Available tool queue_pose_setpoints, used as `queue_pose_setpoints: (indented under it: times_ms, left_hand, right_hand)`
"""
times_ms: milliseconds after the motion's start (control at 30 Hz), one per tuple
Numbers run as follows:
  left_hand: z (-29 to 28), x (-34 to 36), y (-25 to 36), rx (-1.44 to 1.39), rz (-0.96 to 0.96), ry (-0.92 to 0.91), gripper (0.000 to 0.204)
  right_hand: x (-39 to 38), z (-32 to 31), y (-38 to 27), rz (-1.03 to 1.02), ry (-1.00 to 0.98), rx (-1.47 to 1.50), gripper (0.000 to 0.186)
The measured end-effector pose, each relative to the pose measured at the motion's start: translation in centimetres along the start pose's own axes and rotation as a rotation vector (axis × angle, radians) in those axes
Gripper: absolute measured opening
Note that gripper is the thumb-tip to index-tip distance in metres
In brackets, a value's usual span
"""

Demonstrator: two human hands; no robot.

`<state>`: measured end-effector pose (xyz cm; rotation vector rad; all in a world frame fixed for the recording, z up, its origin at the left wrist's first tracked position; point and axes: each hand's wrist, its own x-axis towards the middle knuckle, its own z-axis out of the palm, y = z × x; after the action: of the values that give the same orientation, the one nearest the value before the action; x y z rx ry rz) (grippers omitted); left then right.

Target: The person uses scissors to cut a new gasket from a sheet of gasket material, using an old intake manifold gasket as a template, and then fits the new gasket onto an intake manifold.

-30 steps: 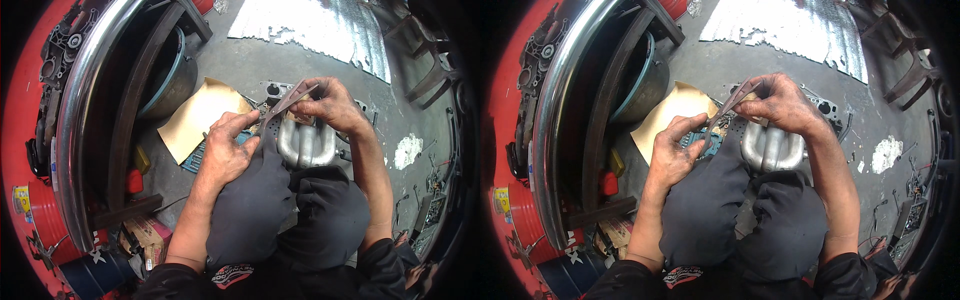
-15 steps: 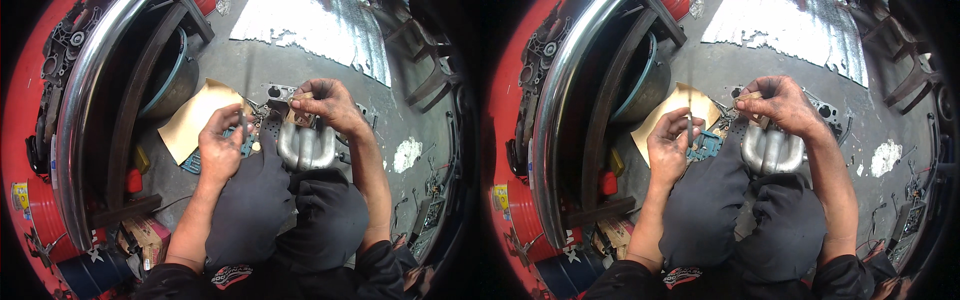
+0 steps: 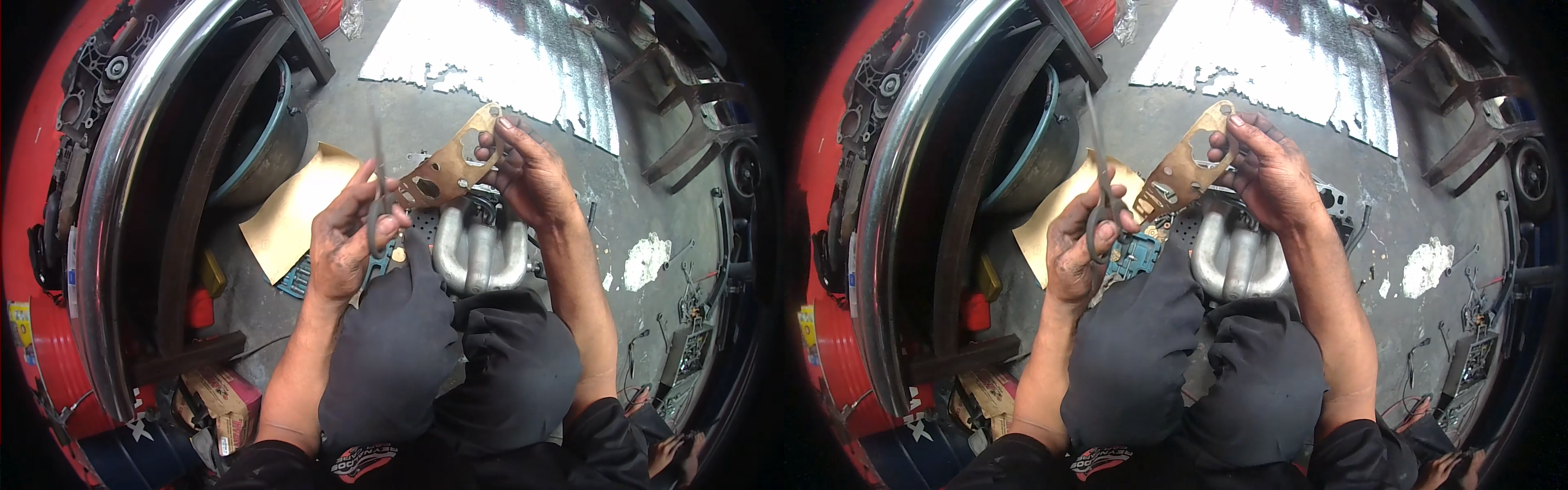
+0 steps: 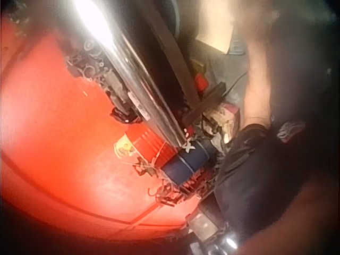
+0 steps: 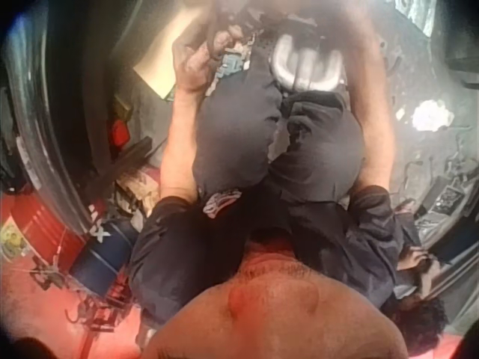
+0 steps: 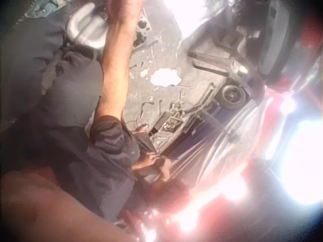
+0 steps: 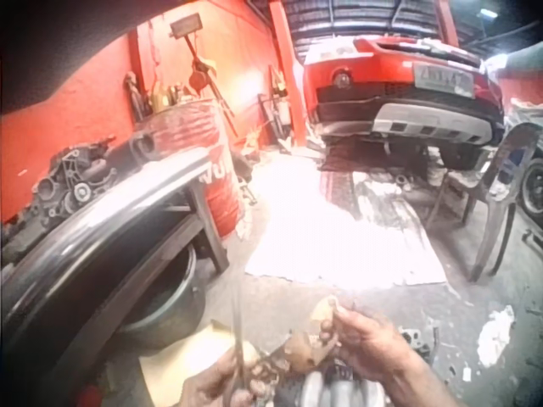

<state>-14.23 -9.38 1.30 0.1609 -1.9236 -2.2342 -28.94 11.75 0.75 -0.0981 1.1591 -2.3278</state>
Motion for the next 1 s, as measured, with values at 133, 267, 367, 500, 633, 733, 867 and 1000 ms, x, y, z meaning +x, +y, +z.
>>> queue_pose_setpoints:
  times_ms: [133, 267, 367, 500, 633, 733, 867, 1000]
  left_hand:
    - [1.1, 2.7, 0.6, 0.068, -0.012, -0.184, 0.055]
    - [1.4, 3.2, -0.3, 0.094, -0.119, -0.168, 0.05]
    - [2.2, 3.0, -0.4, 0.107, -0.13, -0.12, 0.05]
    - [2.9, 3.3, -0.4, 0.109, -0.044, -0.013, 0.052]
    - [3.5, 3.7, 0.1, 0.124, -0.031, 0.009, 0.053]
    - [3.3, 4.1, 0.1, -0.013, -0.055, -0.047, 0.053]
    - [2.5, 4.9, -0.6, -0.214, -0.029, -0.151, 0.054]
    - [1.7, 4.2, -1.1, -0.306, -0.169, -0.119, 0.056]
  right_hand:
    - [-0.2, 0.3, -0.3, 0.026, -0.003, -0.011, 0.032]
    - [-0.2, -0.4, -0.3, -0.01, 0.013, 0.035, 0.036]
    - [-0.6, -0.2, -0.4, -0.024, 0.068, -0.008, 0.043]
    - [-0.7, 0.0, 0.2, -0.074, -0.013, -0.007, 0.052]
    - [-1.1, -0.7, 1.9, 0.008, -0.118, -0.248, 0.058]
    - [-1.0, 0.1, 2.5, 0.153, -0.041, -0.287, 0.051]
    - [-0.2, 0.5, 2.9, 0.069, 0.016, -0.139, 0.04]
    - [0.0, 0.0, 2.4, -0.014, 0.096, -0.082, 0.039]
